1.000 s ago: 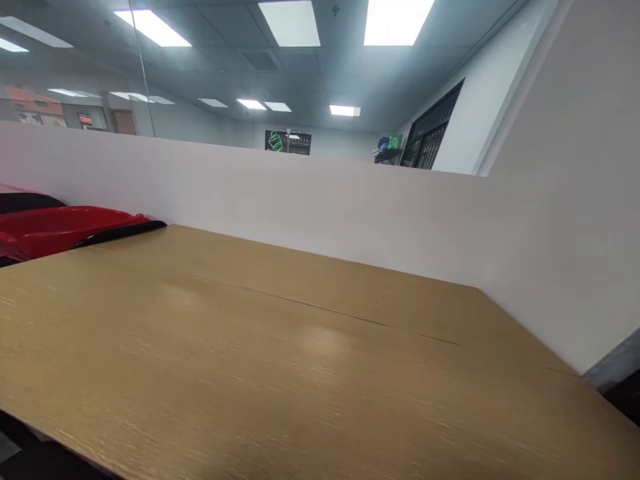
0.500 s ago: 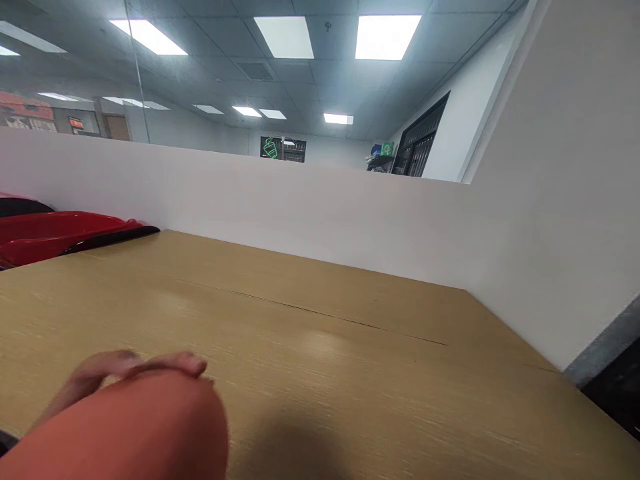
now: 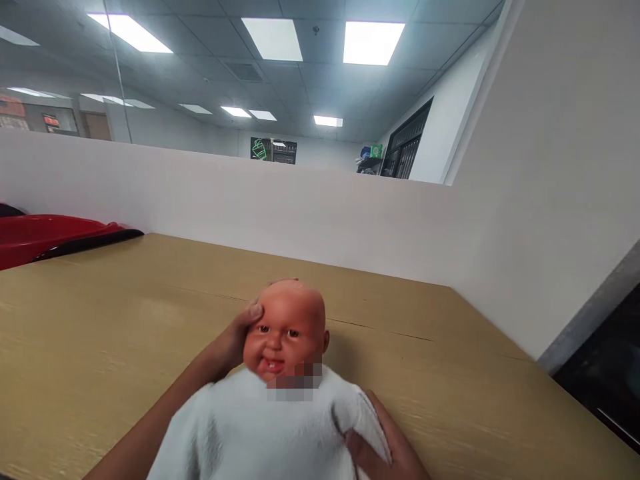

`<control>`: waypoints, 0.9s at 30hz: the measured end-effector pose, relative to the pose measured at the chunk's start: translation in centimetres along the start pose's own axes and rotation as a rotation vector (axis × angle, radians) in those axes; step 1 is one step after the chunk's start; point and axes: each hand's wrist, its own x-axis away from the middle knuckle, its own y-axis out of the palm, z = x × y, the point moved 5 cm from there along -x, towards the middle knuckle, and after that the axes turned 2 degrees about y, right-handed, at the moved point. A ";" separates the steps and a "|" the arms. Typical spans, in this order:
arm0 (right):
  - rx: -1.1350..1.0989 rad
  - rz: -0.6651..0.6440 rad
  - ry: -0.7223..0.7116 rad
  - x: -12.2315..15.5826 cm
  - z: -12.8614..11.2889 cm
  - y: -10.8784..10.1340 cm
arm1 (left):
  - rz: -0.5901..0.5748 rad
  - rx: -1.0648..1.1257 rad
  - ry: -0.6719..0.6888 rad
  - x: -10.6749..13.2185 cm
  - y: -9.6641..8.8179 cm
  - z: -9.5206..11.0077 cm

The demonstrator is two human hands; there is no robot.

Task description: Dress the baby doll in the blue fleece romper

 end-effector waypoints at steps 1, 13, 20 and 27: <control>-0.009 0.008 0.014 -0.3 -0.3 -0.6 | -0.010 -0.010 0.003 -1.1 -0.4 -0.4; 0.122 -0.053 -0.206 -8.2 -4.4 -5.2 | -0.054 -0.244 -0.180 -12.4 -6.0 -5.8; 0.196 -0.006 -0.236 -13.5 -3.2 -7.1 | -0.098 -0.241 -0.305 -17.1 -7.7 -9.7; 0.280 0.001 -0.250 -19.1 -2.4 -8.9 | -0.086 -0.234 -0.370 -21.5 -9.1 -12.2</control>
